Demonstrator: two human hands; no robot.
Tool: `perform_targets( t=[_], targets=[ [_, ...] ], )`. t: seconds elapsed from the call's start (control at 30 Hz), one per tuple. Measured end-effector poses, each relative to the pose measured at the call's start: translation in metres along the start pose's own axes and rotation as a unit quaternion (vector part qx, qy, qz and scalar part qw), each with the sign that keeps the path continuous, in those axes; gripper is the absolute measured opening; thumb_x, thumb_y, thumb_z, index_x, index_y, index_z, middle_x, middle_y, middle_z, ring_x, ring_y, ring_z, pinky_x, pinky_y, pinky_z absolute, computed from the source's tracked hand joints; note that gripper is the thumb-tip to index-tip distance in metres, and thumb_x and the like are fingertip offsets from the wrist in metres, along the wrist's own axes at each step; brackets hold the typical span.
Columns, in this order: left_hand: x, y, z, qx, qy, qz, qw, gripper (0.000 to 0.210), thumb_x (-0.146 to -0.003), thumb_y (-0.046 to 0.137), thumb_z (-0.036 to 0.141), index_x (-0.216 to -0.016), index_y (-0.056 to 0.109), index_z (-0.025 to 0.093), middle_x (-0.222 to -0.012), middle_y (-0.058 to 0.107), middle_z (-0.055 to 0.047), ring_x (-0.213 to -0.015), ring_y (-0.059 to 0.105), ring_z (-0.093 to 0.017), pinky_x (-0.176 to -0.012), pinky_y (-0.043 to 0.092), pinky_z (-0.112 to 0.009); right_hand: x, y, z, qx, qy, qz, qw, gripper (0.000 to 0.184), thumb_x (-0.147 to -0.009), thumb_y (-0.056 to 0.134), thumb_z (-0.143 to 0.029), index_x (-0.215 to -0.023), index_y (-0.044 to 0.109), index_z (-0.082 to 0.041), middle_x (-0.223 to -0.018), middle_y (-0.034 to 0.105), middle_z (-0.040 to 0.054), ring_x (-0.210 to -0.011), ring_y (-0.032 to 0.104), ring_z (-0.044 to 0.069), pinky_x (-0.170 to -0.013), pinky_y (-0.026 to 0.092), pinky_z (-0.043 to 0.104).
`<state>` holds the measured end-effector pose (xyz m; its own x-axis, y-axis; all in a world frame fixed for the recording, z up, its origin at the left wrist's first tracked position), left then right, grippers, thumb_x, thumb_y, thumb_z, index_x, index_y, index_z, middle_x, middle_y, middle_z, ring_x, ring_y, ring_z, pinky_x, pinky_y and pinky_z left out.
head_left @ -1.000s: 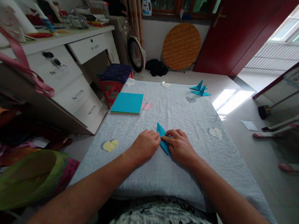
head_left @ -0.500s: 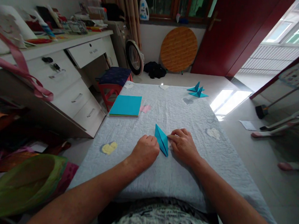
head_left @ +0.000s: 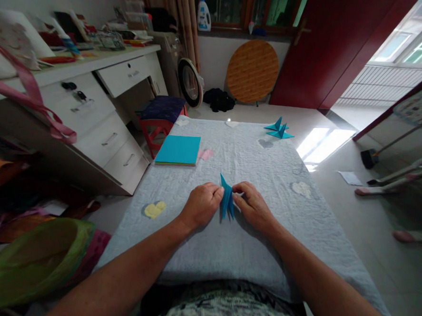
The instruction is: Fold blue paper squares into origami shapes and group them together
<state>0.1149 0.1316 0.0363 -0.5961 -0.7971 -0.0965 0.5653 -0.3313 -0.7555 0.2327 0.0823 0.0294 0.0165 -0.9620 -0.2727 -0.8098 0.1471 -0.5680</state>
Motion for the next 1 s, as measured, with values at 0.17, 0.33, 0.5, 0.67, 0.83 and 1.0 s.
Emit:
perform_targets(
  t=[0.17,0.33,0.5,0.67,0.83,1.0],
  targets=[
    [-0.005,0.014,-0.021,0.238,-0.072,-0.05,0.967,0.052,-0.092,0.045,0.058,-0.059,0.052,0.018,-0.055,0.046,0.002,-0.052,0.042,-0.012,-0.052,0.031,-0.027,0.003,0.005,-0.026,-0.027,-0.097,-0.022,0.995,0.031,-0.09,0.052,-0.016,-0.118,0.063,-0.025,-0.116,0.061,0.0082,-0.111,0.053,0.024,-0.099,0.043,0.044],
    [-0.003,0.036,-0.038,0.408,-0.159,-0.088,0.895,0.041,-0.08,0.06,0.055,-0.067,0.055,0.016,-0.055,0.049,0.003,-0.048,0.042,-0.01,-0.048,0.033,-0.024,0.005,0.004,-0.033,0.012,-0.134,-0.021,0.991,0.054,-0.075,0.052,-0.004,-0.124,0.062,-0.024,-0.121,0.06,0.0088,-0.113,0.052,0.026,-0.099,0.044,0.047],
    [-0.002,0.041,-0.034,0.496,-0.173,-0.095,0.846,0.028,-0.076,0.067,0.038,-0.087,0.06,0.014,-0.06,0.054,0.004,-0.047,0.045,-0.007,-0.046,0.036,-0.02,0.005,-0.004,-0.031,0.067,-0.133,0.002,0.989,0.046,-0.08,0.054,-0.006,-0.123,0.063,-0.022,-0.124,0.061,0.0106,-0.117,0.051,0.026,-0.102,0.042,0.048],
    [0.0,0.046,-0.03,0.503,-0.171,-0.107,0.841,0.026,-0.079,0.061,0.029,-0.101,0.055,0.015,-0.06,0.054,0.005,-0.044,0.046,-0.007,-0.044,0.036,-0.017,0.004,-0.006,-0.028,0.081,-0.127,-0.006,0.989,0.031,-0.089,0.056,-0.013,-0.113,0.071,-0.025,-0.119,0.066,0.0085,-0.111,0.055,0.025,-0.098,0.044,0.047],
    [0.004,0.047,-0.025,0.309,-0.128,-0.163,0.928,0.031,-0.089,0.047,0.029,-0.116,0.053,0.014,-0.058,0.054,0.005,-0.043,0.048,-0.011,-0.045,0.037,-0.021,0.003,0.002,-0.022,0.073,-0.118,-0.046,0.989,0.028,-0.093,0.055,-0.015,-0.107,0.075,-0.027,-0.108,0.072,0.0063,-0.101,0.059,0.023,-0.094,0.046,0.043],
    [-0.002,-0.001,-0.016,-0.021,-0.036,-0.025,0.999,0.037,-0.087,0.049,0.018,-0.123,0.057,0.014,-0.078,0.064,-0.003,-0.073,0.062,-0.019,-0.07,0.046,-0.03,-0.001,0.01,-0.014,0.06,-0.093,-0.074,0.991,0.025,-0.094,0.055,-0.014,-0.105,0.075,-0.024,-0.101,0.074,0.0051,-0.092,0.063,0.02,-0.088,0.046,0.037]
  ],
)
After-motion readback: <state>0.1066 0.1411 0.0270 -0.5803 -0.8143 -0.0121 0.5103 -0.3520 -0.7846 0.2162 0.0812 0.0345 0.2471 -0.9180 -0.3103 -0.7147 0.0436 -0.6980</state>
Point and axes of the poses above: each hand's wrist, its own x-axis away from the middle knuckle, its own y-axis out of the palm, z = x × y, the point moved 10 cm from there along -x, towards the middle knuckle
